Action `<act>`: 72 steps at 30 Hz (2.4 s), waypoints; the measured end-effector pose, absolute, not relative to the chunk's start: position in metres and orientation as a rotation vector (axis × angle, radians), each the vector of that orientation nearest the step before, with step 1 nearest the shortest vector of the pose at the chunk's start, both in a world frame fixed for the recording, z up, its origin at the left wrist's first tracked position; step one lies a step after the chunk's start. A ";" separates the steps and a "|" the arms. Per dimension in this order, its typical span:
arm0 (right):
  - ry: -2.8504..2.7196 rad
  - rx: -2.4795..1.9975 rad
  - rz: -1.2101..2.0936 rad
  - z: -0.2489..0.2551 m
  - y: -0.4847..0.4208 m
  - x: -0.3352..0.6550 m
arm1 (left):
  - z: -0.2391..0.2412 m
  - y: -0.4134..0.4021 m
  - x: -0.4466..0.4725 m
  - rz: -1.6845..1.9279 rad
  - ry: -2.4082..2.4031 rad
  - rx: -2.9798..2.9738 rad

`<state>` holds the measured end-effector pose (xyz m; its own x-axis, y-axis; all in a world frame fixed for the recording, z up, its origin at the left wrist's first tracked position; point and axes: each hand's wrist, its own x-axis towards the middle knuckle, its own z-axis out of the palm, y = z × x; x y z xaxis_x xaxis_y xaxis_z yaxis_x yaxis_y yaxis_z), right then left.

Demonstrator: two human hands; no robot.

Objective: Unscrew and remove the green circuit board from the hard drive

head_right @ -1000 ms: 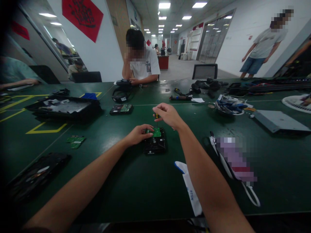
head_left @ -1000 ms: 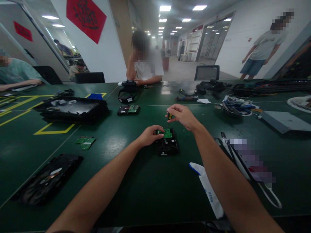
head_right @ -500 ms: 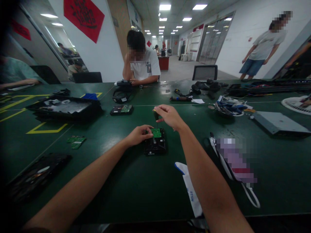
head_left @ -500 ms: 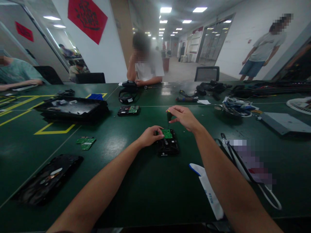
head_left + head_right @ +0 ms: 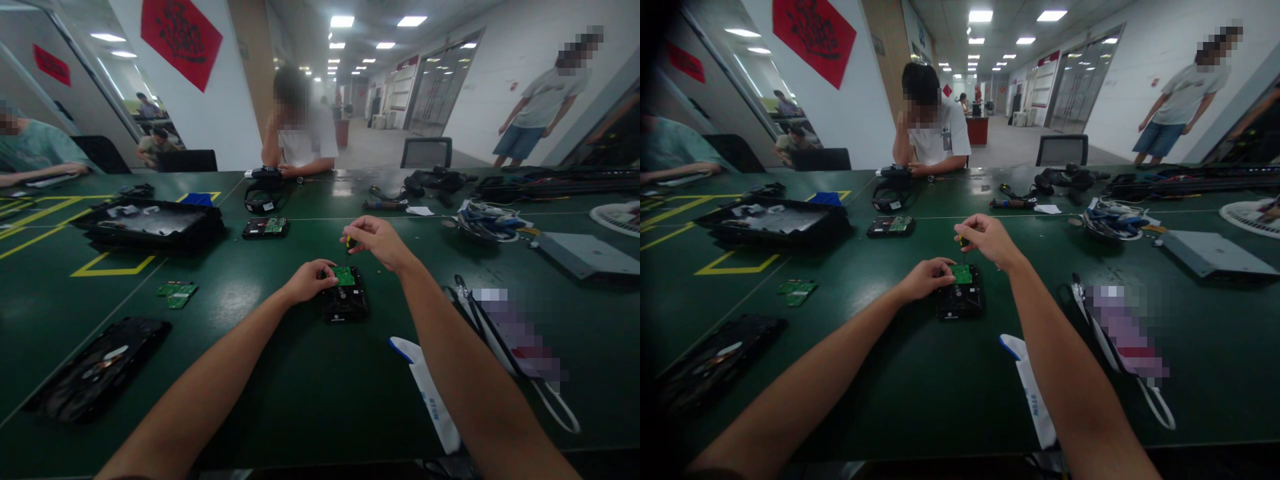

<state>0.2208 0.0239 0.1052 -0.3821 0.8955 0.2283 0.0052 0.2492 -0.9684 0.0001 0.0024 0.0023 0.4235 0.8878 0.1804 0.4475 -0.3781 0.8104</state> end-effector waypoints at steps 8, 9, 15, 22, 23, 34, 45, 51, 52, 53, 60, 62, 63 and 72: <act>-1.622 -0.814 1.341 0.108 0.023 0.221 | 0.003 0.001 0.000 0.828 1.123 1.983; -1.641 -0.815 1.323 0.107 0.023 0.221 | 0.003 0.001 0.000 0.825 1.124 1.984; -1.646 -0.836 1.307 0.105 0.023 0.220 | 0.005 0.001 0.001 0.816 1.123 1.986; -1.587 -0.816 1.371 0.107 0.024 0.220 | 0.003 0.002 0.000 0.814 1.134 1.990; -1.597 -0.823 1.356 0.107 0.024 0.220 | 0.003 0.002 0.000 0.814 1.135 1.990; -1.591 -0.803 1.386 0.108 0.023 0.220 | 0.005 0.001 0.001 0.815 1.135 1.997; -1.568 -0.859 1.336 0.106 0.024 0.219 | 0.005 0.001 0.001 0.811 1.134 1.993; -1.697 -0.853 1.259 0.105 0.024 0.221 | 0.003 0.001 0.001 0.823 1.120 1.984; -1.699 -0.856 1.260 0.104 0.025 0.221 | 0.002 0.001 0.000 0.822 1.118 1.986; -1.694 -0.858 1.270 0.104 0.025 0.221 | 0.002 0.002 0.000 0.820 1.116 1.987; -1.627 -0.813 1.398 0.107 0.024 0.220 | 0.003 0.001 0.000 0.826 1.115 1.977; -1.648 -0.815 1.379 0.107 0.024 0.221 | 0.003 0.001 0.001 0.829 1.117 1.976; -1.662 -0.822 1.357 0.107 0.024 0.221 | 0.003 0.001 0.001 0.828 1.117 1.977; -1.645 -0.813 1.342 0.105 0.023 0.221 | 0.003 0.001 0.001 0.834 1.119 1.984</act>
